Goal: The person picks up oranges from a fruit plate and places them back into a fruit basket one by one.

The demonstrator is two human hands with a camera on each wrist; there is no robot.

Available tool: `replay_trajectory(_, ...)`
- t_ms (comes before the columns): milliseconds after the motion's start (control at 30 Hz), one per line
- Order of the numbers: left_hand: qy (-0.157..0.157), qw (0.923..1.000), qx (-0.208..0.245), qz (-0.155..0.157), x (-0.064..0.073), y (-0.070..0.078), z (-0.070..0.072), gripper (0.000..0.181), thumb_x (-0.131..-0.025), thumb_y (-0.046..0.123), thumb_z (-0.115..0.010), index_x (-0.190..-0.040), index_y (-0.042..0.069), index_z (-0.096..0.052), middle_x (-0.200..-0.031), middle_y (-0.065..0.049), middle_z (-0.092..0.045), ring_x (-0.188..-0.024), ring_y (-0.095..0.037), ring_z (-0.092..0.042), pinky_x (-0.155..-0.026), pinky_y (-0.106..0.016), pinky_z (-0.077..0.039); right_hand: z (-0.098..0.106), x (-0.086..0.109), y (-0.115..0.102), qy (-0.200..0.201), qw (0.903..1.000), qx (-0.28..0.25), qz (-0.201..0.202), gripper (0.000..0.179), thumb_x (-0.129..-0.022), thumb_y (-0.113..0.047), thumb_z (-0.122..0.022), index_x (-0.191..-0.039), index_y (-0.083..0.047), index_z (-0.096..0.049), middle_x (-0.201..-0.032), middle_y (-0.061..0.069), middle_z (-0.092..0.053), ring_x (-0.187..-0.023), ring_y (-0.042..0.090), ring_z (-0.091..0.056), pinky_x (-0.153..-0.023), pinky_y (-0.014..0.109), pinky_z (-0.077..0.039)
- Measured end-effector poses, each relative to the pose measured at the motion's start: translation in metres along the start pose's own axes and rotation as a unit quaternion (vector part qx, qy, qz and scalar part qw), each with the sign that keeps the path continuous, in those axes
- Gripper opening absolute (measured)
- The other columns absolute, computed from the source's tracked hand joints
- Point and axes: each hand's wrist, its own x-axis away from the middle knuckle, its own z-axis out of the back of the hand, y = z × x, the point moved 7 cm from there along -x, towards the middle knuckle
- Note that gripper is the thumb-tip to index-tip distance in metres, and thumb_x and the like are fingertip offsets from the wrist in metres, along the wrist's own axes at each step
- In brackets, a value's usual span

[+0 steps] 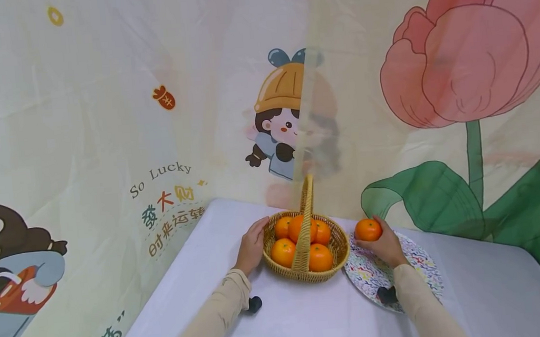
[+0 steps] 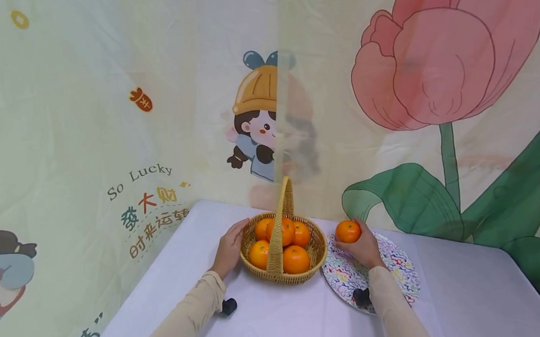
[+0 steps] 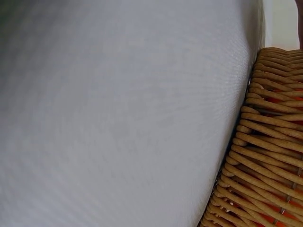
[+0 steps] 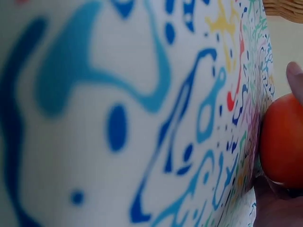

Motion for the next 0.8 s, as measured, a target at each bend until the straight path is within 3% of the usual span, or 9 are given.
replay_trajectory(300, -0.004, 1.0, 0.001, 0.001, 0.001, 0.004, 0.002, 0.037, -0.101, -0.001, -0.044, -0.137, 0.001, -0.054, -0.14, -0.011, -0.053, -0.131, -0.024, -0.048, -0.111, -0.04, -0.038, 0.001, 0.001, 0.004, 0.0, 0.9999, -0.01, 0.003, 0.107, -0.075, -0.042, -0.083, -0.154, -0.006, -0.02, -0.146, 0.026, -0.037, -0.126, 0.045, -0.041, -0.107, 0.061, -0.036)
replay_trajectory(567, -0.003, 1.0, 0.004, -0.007, 0.001, 0.007, 0.001, 0.037, -0.1, -0.002, -0.044, -0.136, 0.0, -0.055, -0.14, -0.013, -0.054, -0.131, -0.026, -0.048, -0.111, -0.041, -0.038, 0.014, 0.015, -0.003, 0.0, 0.9998, -0.019, -0.005, 0.099, -0.077, -0.038, -0.083, -0.152, -0.008, -0.026, -0.142, 0.023, -0.041, -0.124, 0.043, -0.044, -0.106, 0.06, -0.038)
replay_trajectory(800, 0.002, 0.9999, 0.014, -0.004, -0.001, 0.004, 0.003, 0.038, -0.099, -0.004, -0.044, -0.136, 0.0, -0.055, -0.139, -0.013, -0.054, -0.13, -0.026, -0.049, -0.111, -0.042, -0.038, 0.026, 0.032, -0.022, 0.001, 0.9992, 0.001, 0.04, 0.098, -0.077, -0.044, -0.081, -0.151, -0.006, -0.029, -0.14, 0.022, -0.044, -0.121, 0.042, -0.047, -0.104, 0.06, -0.041)
